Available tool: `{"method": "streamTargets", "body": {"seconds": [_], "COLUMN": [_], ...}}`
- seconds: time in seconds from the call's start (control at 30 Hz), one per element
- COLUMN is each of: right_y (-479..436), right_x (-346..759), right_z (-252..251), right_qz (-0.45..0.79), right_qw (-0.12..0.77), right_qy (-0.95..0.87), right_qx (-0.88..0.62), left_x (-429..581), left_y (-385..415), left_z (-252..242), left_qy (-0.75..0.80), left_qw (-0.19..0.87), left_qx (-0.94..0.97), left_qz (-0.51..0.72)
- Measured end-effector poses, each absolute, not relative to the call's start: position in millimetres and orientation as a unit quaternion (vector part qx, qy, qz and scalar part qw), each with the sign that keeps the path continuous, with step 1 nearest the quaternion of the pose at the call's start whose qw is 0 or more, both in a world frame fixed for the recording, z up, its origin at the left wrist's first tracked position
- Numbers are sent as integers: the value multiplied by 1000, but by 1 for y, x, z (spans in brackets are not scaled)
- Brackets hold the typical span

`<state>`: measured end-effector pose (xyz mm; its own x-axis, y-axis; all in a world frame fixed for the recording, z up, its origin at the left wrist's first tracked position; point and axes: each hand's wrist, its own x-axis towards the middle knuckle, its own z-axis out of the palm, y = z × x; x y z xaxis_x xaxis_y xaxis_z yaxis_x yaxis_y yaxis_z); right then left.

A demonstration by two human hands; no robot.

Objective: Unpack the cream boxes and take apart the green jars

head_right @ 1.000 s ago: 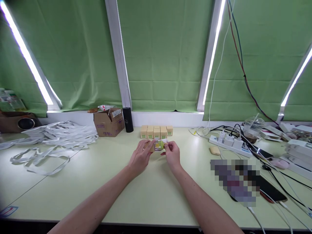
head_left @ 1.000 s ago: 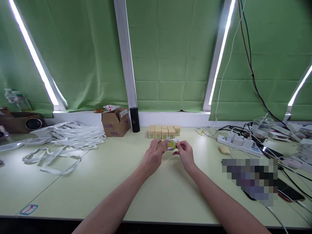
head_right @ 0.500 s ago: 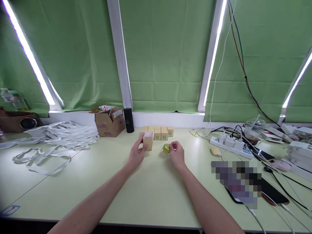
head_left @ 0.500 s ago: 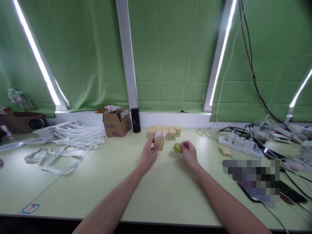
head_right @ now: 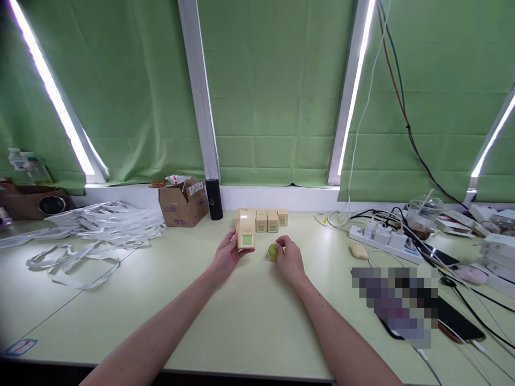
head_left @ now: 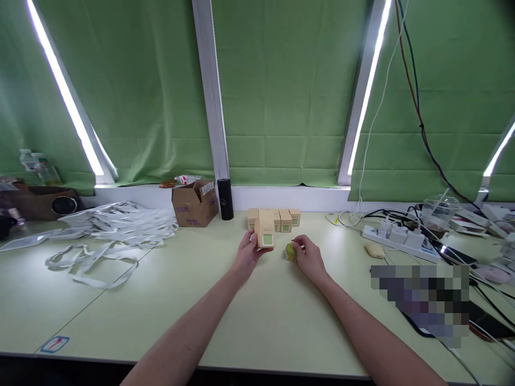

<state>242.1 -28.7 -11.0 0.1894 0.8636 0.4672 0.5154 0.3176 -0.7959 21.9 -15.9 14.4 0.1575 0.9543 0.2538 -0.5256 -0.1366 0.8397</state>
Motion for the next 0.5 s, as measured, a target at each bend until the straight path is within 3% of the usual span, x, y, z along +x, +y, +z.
{"method": "streamTargets", "body": {"seconds": [0.2, 0.5], "right_y": [-52, -67], "right_x": [228, 198], "right_z": [12, 21], "right_qz": [121, 324], "right_qw": [575, 586], "right_qy": [-631, -614], "right_qx": [-507, -418], "left_x": [23, 29], "left_y": [-21, -30], "left_z": [18, 21], "left_qy": [221, 212], "left_qw": [638, 641], "left_qx": [452, 473], "left_qz": [584, 566]}}
